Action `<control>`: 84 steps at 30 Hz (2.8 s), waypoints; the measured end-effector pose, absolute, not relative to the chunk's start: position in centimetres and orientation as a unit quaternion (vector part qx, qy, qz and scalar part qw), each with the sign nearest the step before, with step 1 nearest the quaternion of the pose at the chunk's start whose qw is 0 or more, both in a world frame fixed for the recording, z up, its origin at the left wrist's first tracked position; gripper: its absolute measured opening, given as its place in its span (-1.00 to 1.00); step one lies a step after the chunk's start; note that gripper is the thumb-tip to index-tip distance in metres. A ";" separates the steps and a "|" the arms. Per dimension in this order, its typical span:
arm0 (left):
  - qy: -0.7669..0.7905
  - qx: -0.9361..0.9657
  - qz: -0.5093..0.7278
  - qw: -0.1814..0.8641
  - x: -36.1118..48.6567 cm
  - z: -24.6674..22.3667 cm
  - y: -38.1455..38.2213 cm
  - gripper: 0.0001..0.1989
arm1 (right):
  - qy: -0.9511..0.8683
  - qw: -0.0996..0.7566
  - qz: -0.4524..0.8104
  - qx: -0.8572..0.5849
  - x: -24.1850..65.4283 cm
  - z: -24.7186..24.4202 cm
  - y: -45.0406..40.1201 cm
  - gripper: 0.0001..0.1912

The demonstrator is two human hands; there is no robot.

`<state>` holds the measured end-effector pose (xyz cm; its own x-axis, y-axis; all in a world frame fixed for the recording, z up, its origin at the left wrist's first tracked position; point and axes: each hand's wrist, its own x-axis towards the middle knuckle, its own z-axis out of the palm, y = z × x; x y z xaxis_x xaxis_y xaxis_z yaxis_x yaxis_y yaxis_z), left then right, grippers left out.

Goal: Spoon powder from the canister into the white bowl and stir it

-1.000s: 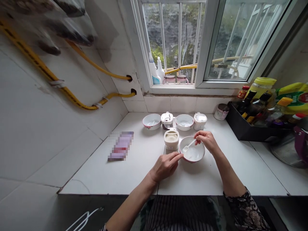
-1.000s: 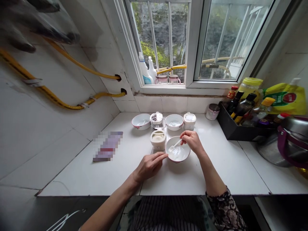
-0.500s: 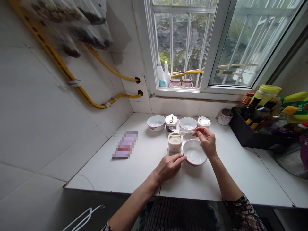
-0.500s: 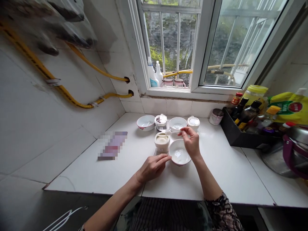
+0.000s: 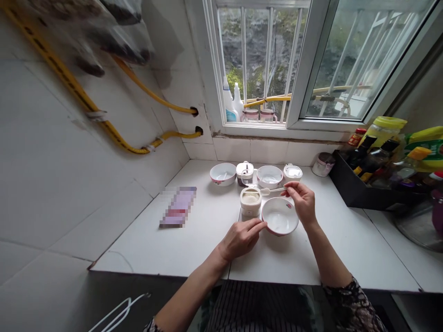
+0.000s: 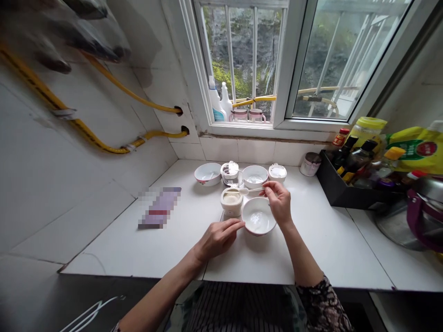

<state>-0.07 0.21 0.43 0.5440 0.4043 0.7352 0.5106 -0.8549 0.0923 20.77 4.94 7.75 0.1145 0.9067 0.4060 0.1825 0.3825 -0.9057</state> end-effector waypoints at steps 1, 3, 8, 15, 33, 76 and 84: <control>-0.262 -0.877 -0.398 0.064 -0.1 0.4 0.2 -0.67 | -0.588 0.576 0.320 -0.469 21.4 7.8 5.0 -0.86; -0.263 -0.878 -0.395 0.059 -0.2 0.3 0.2 -0.67 | -0.615 0.526 0.332 -0.484 22.7 8.0 5.1 -0.88; -0.263 -0.880 -0.393 0.052 -0.2 0.4 0.1 -0.65 | -0.734 0.367 0.256 -0.512 23.8 8.3 4.6 -0.82; -0.259 -0.881 -0.393 0.054 -0.2 0.5 0.1 -0.64 | -0.759 0.288 0.303 -0.499 22.1 7.9 4.0 -0.80; -0.262 -0.879 -0.394 0.059 -0.1 0.6 0.1 -0.66 | -0.532 0.455 0.489 -0.520 23.2 7.7 5.6 -0.87; -0.265 -0.880 -0.392 0.041 -0.3 0.5 0.0 -0.59 | -0.821 0.319 0.178 -0.438 23.5 6.6 4.1 -0.77; -0.261 -0.885 -0.386 0.025 -0.6 0.6 -0.1 -0.60 | -0.847 0.298 0.141 -0.418 23.8 7.0 3.9 -0.72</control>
